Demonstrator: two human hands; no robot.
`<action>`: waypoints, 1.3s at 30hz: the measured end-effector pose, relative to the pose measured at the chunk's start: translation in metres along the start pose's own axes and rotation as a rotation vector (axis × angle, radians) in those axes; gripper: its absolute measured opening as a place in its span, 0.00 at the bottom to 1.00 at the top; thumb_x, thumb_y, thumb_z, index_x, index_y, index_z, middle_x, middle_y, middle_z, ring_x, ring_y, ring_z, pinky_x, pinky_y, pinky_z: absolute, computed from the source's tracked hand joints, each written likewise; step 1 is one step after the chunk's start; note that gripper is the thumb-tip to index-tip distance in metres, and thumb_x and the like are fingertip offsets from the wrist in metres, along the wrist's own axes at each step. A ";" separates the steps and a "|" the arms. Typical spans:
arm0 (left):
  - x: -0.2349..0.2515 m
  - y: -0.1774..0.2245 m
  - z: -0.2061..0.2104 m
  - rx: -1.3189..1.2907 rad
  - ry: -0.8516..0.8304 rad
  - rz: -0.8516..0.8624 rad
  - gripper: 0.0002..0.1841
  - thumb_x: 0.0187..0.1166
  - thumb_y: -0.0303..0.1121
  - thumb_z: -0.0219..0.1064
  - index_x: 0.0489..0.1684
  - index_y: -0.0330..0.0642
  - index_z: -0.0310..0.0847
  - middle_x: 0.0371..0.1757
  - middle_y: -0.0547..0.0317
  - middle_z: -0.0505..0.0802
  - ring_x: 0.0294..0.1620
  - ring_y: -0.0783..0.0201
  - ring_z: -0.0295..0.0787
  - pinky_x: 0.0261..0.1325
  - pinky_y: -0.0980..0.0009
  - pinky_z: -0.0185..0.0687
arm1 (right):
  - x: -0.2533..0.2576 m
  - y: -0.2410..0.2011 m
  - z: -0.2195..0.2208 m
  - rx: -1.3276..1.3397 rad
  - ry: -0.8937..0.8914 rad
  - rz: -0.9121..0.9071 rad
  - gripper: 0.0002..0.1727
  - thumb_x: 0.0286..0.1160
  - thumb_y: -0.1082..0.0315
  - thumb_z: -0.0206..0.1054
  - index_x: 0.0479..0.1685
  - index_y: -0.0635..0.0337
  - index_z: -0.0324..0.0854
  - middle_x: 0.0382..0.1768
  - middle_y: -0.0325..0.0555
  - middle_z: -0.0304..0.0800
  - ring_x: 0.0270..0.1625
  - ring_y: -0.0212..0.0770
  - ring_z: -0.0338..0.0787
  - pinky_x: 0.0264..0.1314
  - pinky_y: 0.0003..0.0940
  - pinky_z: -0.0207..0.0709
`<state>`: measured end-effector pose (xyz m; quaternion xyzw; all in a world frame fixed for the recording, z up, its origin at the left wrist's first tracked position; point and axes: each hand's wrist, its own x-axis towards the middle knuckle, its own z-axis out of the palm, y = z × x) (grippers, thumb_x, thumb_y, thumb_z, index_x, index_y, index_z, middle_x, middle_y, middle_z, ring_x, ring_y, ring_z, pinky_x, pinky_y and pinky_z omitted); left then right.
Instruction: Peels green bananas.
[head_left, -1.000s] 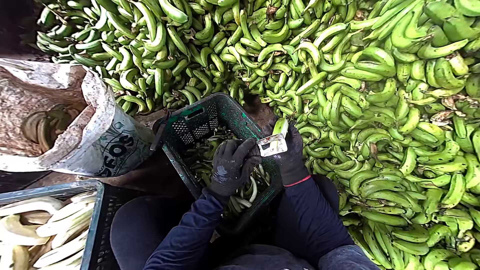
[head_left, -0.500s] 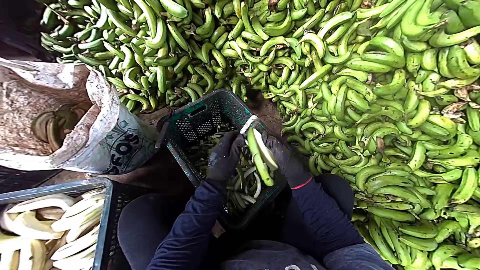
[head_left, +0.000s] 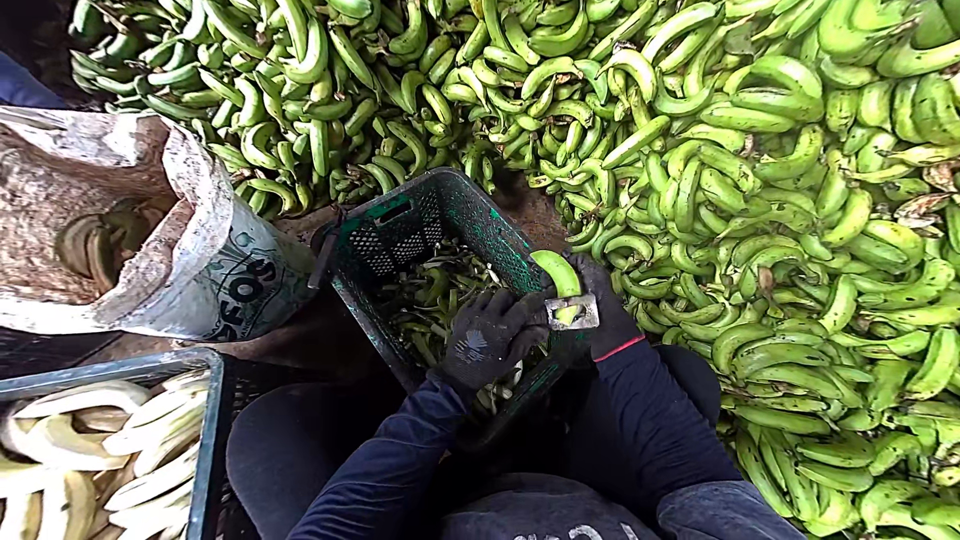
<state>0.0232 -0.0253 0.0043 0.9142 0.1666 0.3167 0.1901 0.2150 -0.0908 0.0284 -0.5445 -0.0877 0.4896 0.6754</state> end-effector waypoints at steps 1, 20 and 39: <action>0.001 0.001 0.001 -0.039 -0.047 -0.099 0.21 0.81 0.48 0.66 0.68 0.51 0.87 0.45 0.46 0.91 0.46 0.45 0.91 0.44 0.47 0.87 | -0.001 0.004 0.003 -0.053 0.004 -0.007 0.18 0.91 0.54 0.48 0.48 0.54 0.79 0.29 0.40 0.85 0.28 0.32 0.86 0.31 0.29 0.83; -0.010 0.006 0.001 -0.181 -0.155 -0.233 0.24 0.84 0.50 0.62 0.70 0.46 0.85 0.52 0.44 0.92 0.52 0.44 0.91 0.53 0.44 0.86 | 0.004 0.012 -0.006 -0.022 -0.163 -0.028 0.23 0.94 0.57 0.37 0.38 0.53 0.77 0.25 0.38 0.85 0.27 0.29 0.85 0.30 0.24 0.81; 0.004 0.014 -0.035 -0.117 -0.128 -0.556 0.35 0.79 0.45 0.72 0.87 0.47 0.69 0.70 0.41 0.87 0.65 0.46 0.88 0.65 0.48 0.85 | -0.028 0.034 0.033 -1.160 -0.168 -0.627 0.22 0.81 0.69 0.61 0.66 0.79 0.75 0.59 0.66 0.85 0.61 0.51 0.86 0.70 0.44 0.77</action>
